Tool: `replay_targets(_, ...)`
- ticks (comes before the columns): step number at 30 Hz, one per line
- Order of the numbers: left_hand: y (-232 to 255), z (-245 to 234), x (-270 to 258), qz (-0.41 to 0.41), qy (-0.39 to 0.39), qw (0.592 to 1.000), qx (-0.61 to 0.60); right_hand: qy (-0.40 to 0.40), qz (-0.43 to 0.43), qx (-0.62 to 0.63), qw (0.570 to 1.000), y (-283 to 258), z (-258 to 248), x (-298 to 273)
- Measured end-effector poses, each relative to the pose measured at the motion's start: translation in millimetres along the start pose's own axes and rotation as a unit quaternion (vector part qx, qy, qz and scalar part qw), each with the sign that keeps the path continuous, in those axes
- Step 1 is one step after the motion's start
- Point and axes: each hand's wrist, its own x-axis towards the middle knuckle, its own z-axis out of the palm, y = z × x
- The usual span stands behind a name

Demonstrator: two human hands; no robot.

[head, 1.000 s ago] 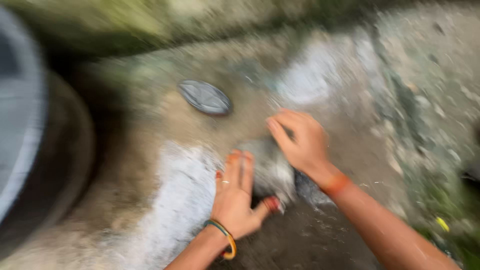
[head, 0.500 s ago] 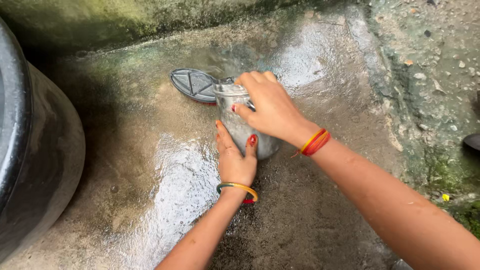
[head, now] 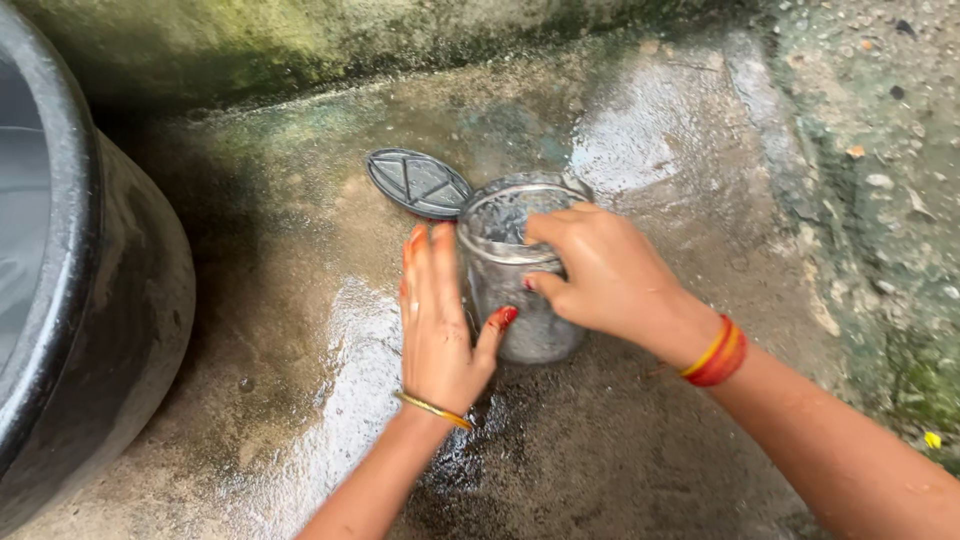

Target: The person cleans a section of concrete floor by scrubbing it with a handheld tool and rinsing it with water from a metal container.

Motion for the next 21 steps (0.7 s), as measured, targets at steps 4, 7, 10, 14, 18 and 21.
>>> replay_targets(4, -14.0, -5.8, 36.3, 0.083, -0.079, 0.991, 0.064, -0.026, -0.036, 0.035, 0.998, 18.2, -6.0, 2.0)
replay_targets(7, -26.1, 10.1, 63.0, 0.08, -0.102, 0.991, -0.011, -0.02, -0.01, 0.051, 0.998, 33.8, -7.3, 8.6)
replay_targets(10, -32.2, 32.9, 88.1, 0.004, -0.127, 0.989, -0.072, -0.035, 0.04, 0.066, 0.996, 53.6, -8.8, 26.3)
replay_targets(14, -43.8, 52.6, 121.2, -0.07, -0.161, 0.979, -0.107, -0.073, 0.079, 0.073, 0.991, 71.2, -9.6, 54.4)
replay_targets(18, -56.4, 64.6, 132.3, -0.066, -0.139, 0.98, -0.126, -0.075, 0.079, 0.061, 0.992, 76.6, -11.5, 65.6)
replay_targets(21, -65.5, 73.9, 139.2, -0.085, -0.122, 0.975, -0.163, -0.074, 0.069, 0.042, 0.994, 79.9, -9.4, 74.6)
